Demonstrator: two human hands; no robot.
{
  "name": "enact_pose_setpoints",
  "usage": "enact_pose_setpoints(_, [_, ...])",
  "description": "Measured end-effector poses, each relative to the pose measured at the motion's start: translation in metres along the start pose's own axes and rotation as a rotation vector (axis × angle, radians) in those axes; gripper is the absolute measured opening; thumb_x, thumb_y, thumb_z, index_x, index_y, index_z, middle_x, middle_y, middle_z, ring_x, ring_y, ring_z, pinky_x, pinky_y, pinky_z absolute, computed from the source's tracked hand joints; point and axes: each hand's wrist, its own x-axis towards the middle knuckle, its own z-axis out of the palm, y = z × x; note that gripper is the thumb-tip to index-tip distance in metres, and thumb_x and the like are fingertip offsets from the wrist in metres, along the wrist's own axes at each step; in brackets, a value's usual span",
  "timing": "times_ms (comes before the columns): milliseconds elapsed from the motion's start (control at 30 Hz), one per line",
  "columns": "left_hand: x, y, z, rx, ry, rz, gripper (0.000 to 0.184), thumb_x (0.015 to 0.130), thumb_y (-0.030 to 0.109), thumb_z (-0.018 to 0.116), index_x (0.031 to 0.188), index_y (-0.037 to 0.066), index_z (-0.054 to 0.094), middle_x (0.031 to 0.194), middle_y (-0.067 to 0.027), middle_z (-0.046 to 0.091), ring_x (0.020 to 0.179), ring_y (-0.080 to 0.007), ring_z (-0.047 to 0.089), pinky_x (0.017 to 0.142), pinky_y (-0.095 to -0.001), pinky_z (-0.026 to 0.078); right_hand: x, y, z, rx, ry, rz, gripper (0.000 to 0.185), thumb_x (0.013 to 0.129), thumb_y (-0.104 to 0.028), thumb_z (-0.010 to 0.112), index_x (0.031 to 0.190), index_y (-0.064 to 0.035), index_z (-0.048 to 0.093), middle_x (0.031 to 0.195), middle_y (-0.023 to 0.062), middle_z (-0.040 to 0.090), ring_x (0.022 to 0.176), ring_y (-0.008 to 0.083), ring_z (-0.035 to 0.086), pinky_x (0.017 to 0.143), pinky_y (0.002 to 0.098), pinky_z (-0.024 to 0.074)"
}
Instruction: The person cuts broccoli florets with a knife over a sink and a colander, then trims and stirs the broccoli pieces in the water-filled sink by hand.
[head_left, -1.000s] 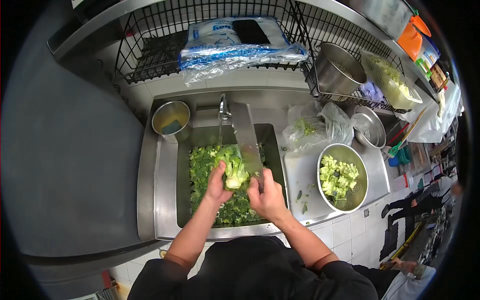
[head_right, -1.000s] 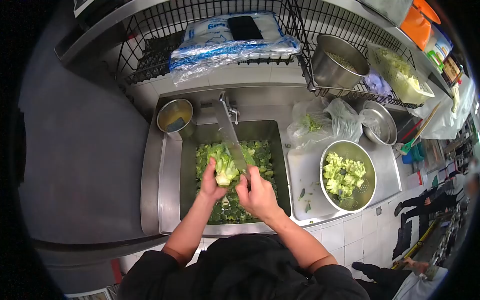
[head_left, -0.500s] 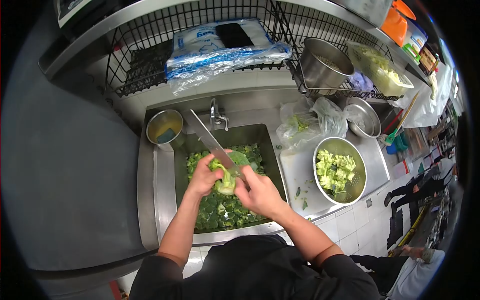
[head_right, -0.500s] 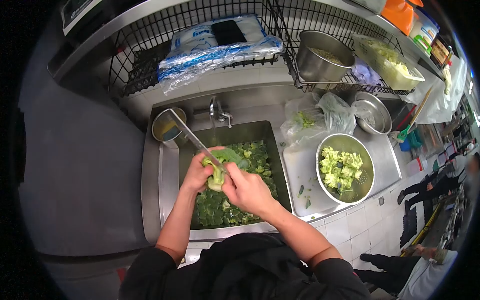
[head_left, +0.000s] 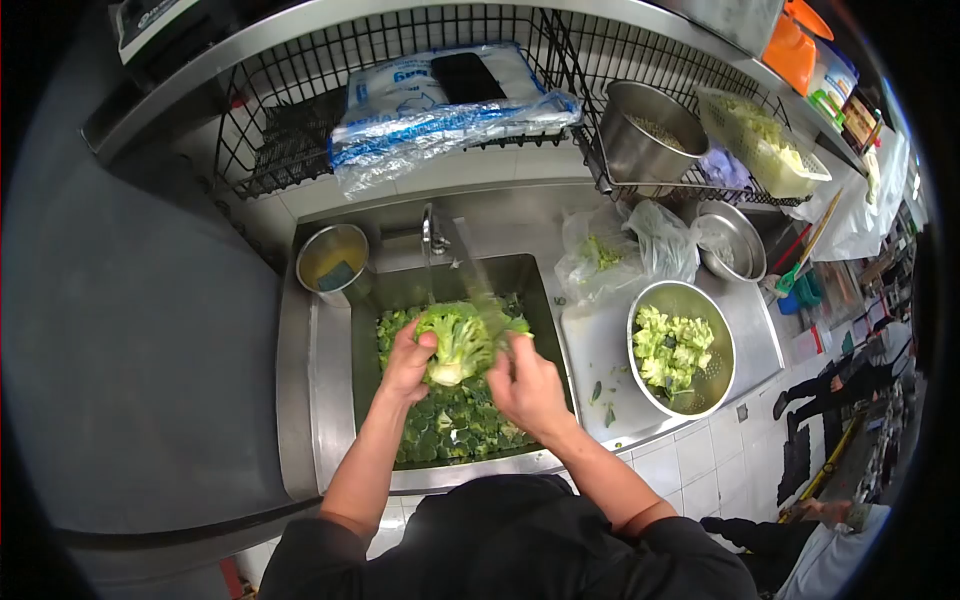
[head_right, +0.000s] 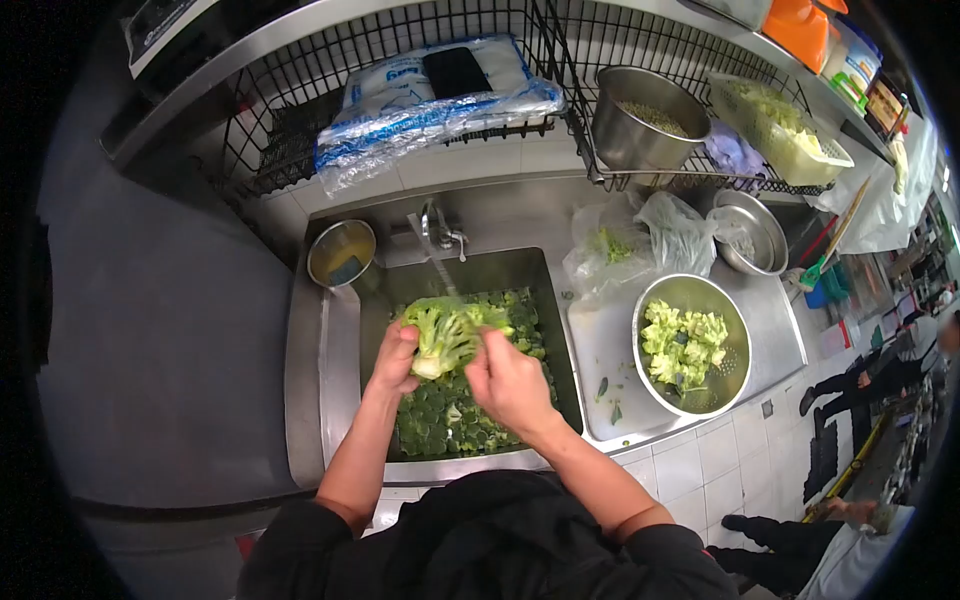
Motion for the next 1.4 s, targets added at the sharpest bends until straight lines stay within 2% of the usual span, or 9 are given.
enact_pose_setpoints(133, [0.005, 0.028, -0.002, -0.117, -0.029, -0.144, 0.088, 0.09, 0.076, 0.041, 0.142, 0.005, 0.045, 0.133, -0.0108, 0.059, 0.12, -0.024, 0.06, 0.098, -0.0429, 0.052, 0.006, -0.007, -0.03, 0.138, 0.069, 0.137, 0.021, 0.092, -0.004, 0.059, 0.111, -0.0004, 0.05, 0.069, 0.0142, 0.064, 0.057, 0.026, 0.066, 0.052, 0.0363, 0.049])
enact_pose_setpoints(233, [0.0, 0.059, -0.016, -0.521, -0.125, -0.124, 0.11, 0.079, 0.091, 0.032, 0.151, 0.007, 0.034, 0.149, -0.0157, 0.045, 0.133, -0.0367, 0.049, 0.105, -0.0561, 0.046, 0.003, -0.011, -0.038, 0.158, 0.087, 0.132, 0.017, 0.093, -0.004, 0.059, 0.108, -0.0014, 0.052, 0.068, 0.011, 0.063, 0.055, 0.0198, 0.063, 0.054, 0.0337, 0.0485])
enact_pose_setpoints(367, [-0.008, -0.005, -0.046, -0.687, -0.174, 0.018, 0.101, 0.081, 0.087, 0.04, 0.152, 0.016, 0.035, 0.153, -0.016, 0.04, 0.137, -0.0387, 0.043, 0.11, -0.059, 0.037, -0.013, 0.0, -0.019, 0.219, 0.039, 0.169, 0.021, 0.091, -0.003, 0.059, 0.112, -0.001, 0.053, 0.068, 0.0122, 0.063, 0.054, 0.0229, 0.063, 0.053, 0.0345, 0.0484])
enact_pose_setpoints(433, [0.005, -0.024, -0.044, -0.633, 0.149, 0.004, 0.074, 0.095, 0.07, 0.041, 0.144, 0.016, 0.047, 0.142, -0.0098, 0.054, 0.128, -0.032, 0.052, 0.106, -0.0539, 0.041, -0.024, 0.004, -0.01, 0.191, -0.105, 0.233, 0.023, 0.091, -0.003, 0.059, 0.113, -0.0007, 0.053, 0.068, 0.0152, 0.063, 0.056, 0.0276, 0.065, 0.052, 0.0371, 0.0487])
enact_pose_setpoints(700, [0.003, -0.02, -0.004, -0.687, -0.143, 0.186, 0.059, 0.095, 0.046, 0.057, 0.141, 0.009, 0.05, 0.14, -0.0111, 0.055, 0.127, -0.0325, 0.054, 0.108, -0.0528, 0.041, -0.008, -0.048, -0.028, 0.158, 0.171, -0.169, 0.031, 0.087, 0.001, 0.062, 0.117, 0.007, 0.053, 0.071, 0.0193, 0.063, 0.058, 0.0317, 0.066, 0.052, 0.0386, 0.0507])
enact_pose_setpoints(867, [0.005, -0.016, 0.019, -0.477, -0.134, 0.259, 0.071, 0.089, 0.046, 0.064, 0.144, 0.008, 0.041, 0.13, -0.0139, 0.058, 0.118, -0.0272, 0.06, 0.097, -0.0432, 0.052, -0.001, -0.026, -0.002, 0.127, -0.047, -0.056, 0.03, 0.086, -0.002, 0.063, 0.114, 0.0032, 0.053, 0.069, 0.0184, 0.062, 0.056, 0.0355, 0.063, 0.051, 0.0435, 0.0509])
enact_pose_setpoints(1067, [0.003, -0.001, 0.019, -0.419, -0.164, 0.208, 0.085, 0.083, 0.058, 0.07, 0.142, 0.006, 0.038, 0.125, -0.0155, 0.059, 0.112, -0.0302, 0.063, 0.095, -0.0482, 0.055, 0.005, -0.022, -0.03, 0.132, -0.003, 0.118, 0.03, 0.09, -0.001, 0.06, 0.118, 0.0018, 0.05, 0.072, 0.0179, 0.065, 0.058, 0.031, 0.067, 0.052, 0.0392, 0.0514])
enact_pose_setpoints(1133, [0.006, 0.008, 0.019, -0.35, -0.211, 0.134, 0.108, 0.071, 0.076, 0.071, 0.143, 0.003, 0.035, 0.119, -0.0166, 0.062, 0.103, -0.0316, 0.067, 0.089, -0.0491, 0.057, 0.011, -0.039, -0.046, 0.139, 0.054, -0.011, 0.03, 0.089, 0.0, 0.062, 0.117, 0.0039, 0.051, 0.073, 0.0145, 0.066, 0.056, 0.0264, 0.066, 0.051, 0.0364, 0.0512])
enact_pose_setpoints(1400, [0.027, 0.008, 0.003, -0.014, -0.345, 0.018, 0.123, 0.046, 0.084, 0.076, 0.126, -0.007, 0.056, 0.108, -0.0125, 0.069, 0.096, -0.0204, 0.069, 0.088, -0.0353, 0.058, 0.006, -0.062, -0.06, 0.145, 0.09, -0.335, 0.034, 0.08, 0.004, 0.069, 0.11, 0.006, 0.056, 0.081, 0.0149, 0.068, 0.056, 0.027, 0.065, 0.051, 0.037, 0.0522])
